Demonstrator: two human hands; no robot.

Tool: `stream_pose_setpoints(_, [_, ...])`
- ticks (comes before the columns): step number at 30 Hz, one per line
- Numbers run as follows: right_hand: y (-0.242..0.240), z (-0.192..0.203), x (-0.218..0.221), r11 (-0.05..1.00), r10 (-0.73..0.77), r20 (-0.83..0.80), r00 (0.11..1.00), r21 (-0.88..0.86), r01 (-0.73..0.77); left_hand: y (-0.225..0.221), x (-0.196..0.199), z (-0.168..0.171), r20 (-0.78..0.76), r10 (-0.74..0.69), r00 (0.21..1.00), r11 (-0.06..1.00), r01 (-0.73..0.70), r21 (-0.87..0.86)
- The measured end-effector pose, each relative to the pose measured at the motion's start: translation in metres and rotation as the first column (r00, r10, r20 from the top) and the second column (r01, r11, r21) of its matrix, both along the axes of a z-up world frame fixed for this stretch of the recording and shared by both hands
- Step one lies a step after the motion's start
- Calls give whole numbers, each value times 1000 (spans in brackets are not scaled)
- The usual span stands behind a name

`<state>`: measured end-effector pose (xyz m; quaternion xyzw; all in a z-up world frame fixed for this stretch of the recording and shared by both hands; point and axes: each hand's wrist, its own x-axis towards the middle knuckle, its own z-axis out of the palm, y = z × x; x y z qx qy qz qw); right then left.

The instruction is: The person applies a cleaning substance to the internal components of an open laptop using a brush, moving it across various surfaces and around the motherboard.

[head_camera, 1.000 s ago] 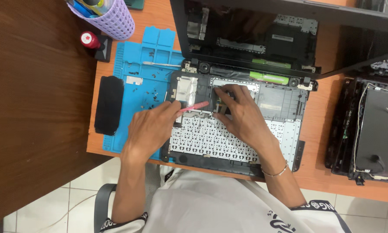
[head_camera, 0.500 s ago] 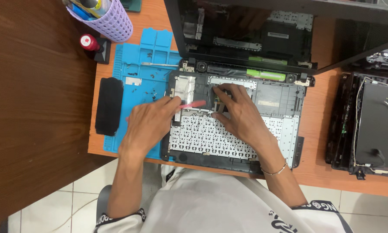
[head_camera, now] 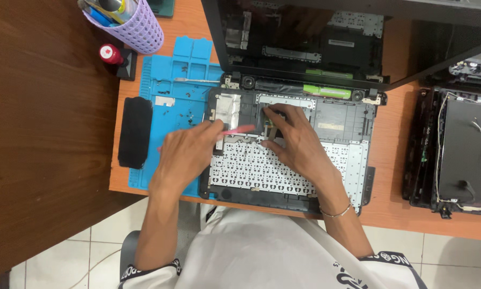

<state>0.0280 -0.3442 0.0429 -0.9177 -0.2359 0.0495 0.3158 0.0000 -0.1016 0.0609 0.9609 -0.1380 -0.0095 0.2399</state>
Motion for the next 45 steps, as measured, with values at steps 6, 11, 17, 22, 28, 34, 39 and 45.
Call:
stream_pose_setpoints(6, [-1, -2, -1, 1000, -12, 16, 1000, 1, 12, -4, -2, -4, -138, -23, 990, 1000, 23, 1])
stream_pose_setpoints(11, [-2, -3, -2, 1000, -11, 11, 1000, 22, 11, -5, -5, -9, -18, -2, 1000, 999, 2, -33])
stream_pose_setpoints(17, [-2, -4, -2, 999, -14, 5, 1000, 38, 14, -4, -5, -7, -42, 16, 999, 999, -17, -29])
stream_pose_setpoints(22, [-2, -4, -1, 999, -11, 1, 1000, 37, 11, 1, -4, -4, -91, 39, 995, 999, -42, -26])
stream_pose_setpoints(28, [-1, -1, -2, 998, -17, 4, 1000, 52, 17, 24, 4, 6, -135, 42, 990, 995, -54, -89])
stream_pose_setpoints(34, [-2, 0, -2, 998, -15, 4, 1000, 55, 15, 23, 22, 0, 6, 45, 999, 996, -44, -81])
stream_pose_setpoints(39, [-2, -1, -2, 998, -14, 1, 1000, 59, 14, 33, 26, 3, -82, 3, 997, 988, -15, -151])
stream_pose_setpoints(45, [-1, -2, -2, 999, -11, 1, 1000, 51, 11, 25, 31, -12, -24, 28, 999, 988, -31, -152])
